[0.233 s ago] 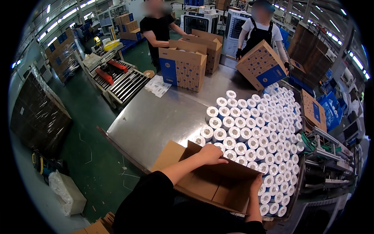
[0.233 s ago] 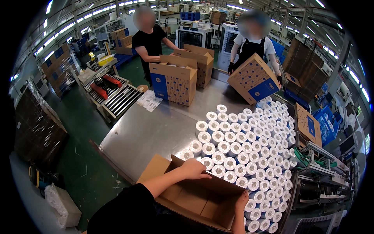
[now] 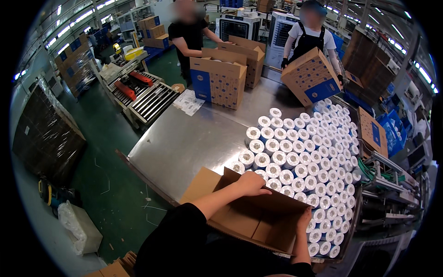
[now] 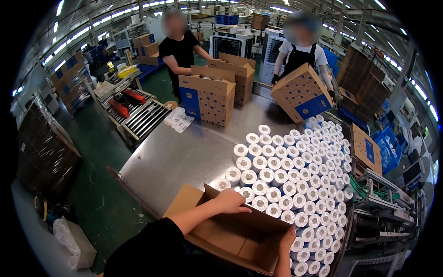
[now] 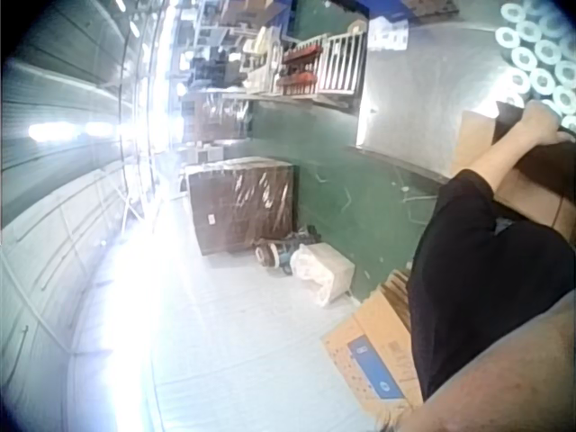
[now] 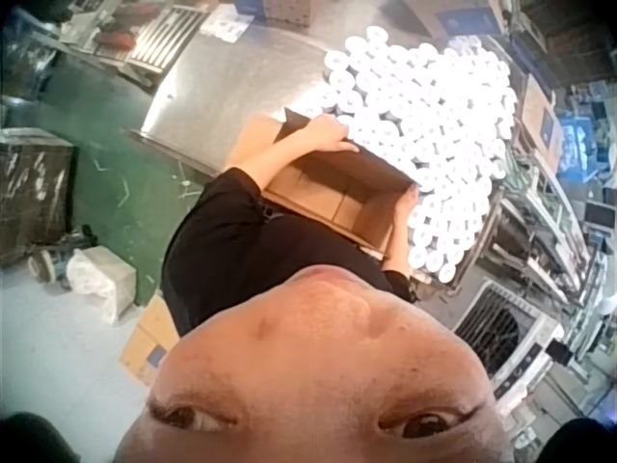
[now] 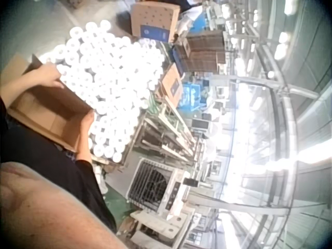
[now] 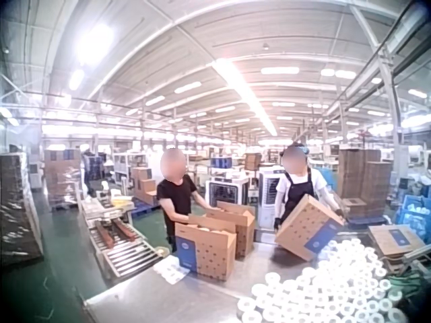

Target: The person picks up white paper rolls from a metal table and places them into a cardboard box.

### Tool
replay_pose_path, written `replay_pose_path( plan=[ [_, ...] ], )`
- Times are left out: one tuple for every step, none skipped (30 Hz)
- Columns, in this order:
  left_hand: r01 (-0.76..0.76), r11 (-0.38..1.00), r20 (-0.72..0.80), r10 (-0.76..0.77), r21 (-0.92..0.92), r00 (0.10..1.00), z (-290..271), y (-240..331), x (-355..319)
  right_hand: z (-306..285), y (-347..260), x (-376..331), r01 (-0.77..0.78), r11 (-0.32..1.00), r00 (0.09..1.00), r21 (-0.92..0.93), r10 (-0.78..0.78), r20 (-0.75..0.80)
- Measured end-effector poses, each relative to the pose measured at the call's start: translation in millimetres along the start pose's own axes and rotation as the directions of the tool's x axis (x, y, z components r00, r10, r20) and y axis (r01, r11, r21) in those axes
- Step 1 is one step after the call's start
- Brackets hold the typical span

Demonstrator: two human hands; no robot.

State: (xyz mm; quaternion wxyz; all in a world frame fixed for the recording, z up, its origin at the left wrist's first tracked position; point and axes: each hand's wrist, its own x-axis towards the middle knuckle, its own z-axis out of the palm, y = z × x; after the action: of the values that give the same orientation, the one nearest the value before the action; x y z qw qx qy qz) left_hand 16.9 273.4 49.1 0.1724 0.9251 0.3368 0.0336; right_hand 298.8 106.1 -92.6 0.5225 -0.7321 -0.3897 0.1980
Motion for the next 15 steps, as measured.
replay_pose_path(
  plan=[
    [-0.004, 1.000, -0.001, 0.004, -0.002, 1.000, -0.7, 0.1, 0.5, 0.5, -0.2, -0.3, 0.003, 1.000, 1.000, 0.015, -0.003, -0.010],
    [-0.002, 1.000, -0.001, 0.002, -0.005, 1.000, -0.7, -0.6, -0.9, 0.3, -6.1, -0.7, -0.028, 1.000, 0.999, 0.014, 0.027, 0.027],
    [0.006, 1.000, 0.001, -0.006, -0.002, 1.000, -0.4, -1.3, -2.3, -2.3, -14.0, -0.8, -0.059, 0.998, 0.996, 0.011, 0.058, 0.065],
    [0.015, 1.000, 0.004, -0.015, 0.001, 1.000, -0.1, -2.0, -3.8, -2.3, -18.8, -1.0, -0.090, 0.996, 0.991, 0.007, 0.088, 0.103],
    [0.010, 1.000, 0.005, -0.010, 0.004, 1.000, -0.7, -1.1, -2.0, -2.4, -13.1, -0.9, -0.078, 0.997, 0.995, 0.017, 0.077, 0.070],
    [0.001, 1.000, 0.003, -0.001, 0.000, 1.000, -0.8, -0.4, -0.3, -1.6, -4.5, -0.2, -0.066, 0.997, 0.997, 0.026, 0.065, 0.037],
    [-0.007, 1.000, 0.000, 0.007, -0.005, 1.000, -0.3, 0.2, 1.2, -1.6, 2.3, 0.1, -0.054, 0.998, 0.999, 0.035, 0.054, 0.003],
    [-0.005, 1.000, -0.002, 0.005, -0.009, 1.000, 0.5, -0.8, 0.5, 0.3, 0.2, 0.1, -0.056, 0.998, 0.998, 0.034, 0.056, 0.012],
    [-0.005, 1.000, -0.003, 0.005, -0.006, 1.000, 1.3, -1.9, -0.3, 1.2, -2.1, -0.1, -0.058, 0.998, 0.998, 0.033, 0.057, 0.021],
    [-0.005, 1.000, -0.004, 0.005, -0.004, 1.000, 2.1, -3.0, -1.2, 2.2, -4.4, -0.1, -0.059, 0.998, 0.998, 0.031, 0.058, 0.030],
    [-0.009, 1.000, -0.004, 0.009, -0.002, 1.000, 2.6, -3.3, -1.1, 2.1, -6.6, -0.7, -0.050, 0.998, 0.998, 0.027, 0.049, 0.028],
    [-0.012, 1.000, -0.010, 0.012, -0.005, 1.000, 2.4, -3.6, -1.3, 2.3, -8.9, -1.3, -0.040, 0.999, 0.999, 0.023, 0.040, 0.027],
    [-0.014, 1.000, -0.016, 0.014, -0.007, 1.000, 1.9, -3.7, -1.7, 2.8, -9.7, -1.7, -0.031, 0.999, 0.999, 0.019, 0.031, 0.026],
    [-0.019, 1.000, -0.022, 0.019, -0.012, 1.000, 1.9, -3.4, -1.7, 2.1, -6.2, -1.4, -0.023, 1.000, 0.999, 0.017, 0.022, 0.028],
    [-0.018, 1.000, -0.016, 0.018, -0.011, 1.000, 2.2, -3.3, -1.5, 1.2, -1.2, -0.2, -0.014, 1.000, 0.999, 0.016, 0.014, 0.030]
  ],
)
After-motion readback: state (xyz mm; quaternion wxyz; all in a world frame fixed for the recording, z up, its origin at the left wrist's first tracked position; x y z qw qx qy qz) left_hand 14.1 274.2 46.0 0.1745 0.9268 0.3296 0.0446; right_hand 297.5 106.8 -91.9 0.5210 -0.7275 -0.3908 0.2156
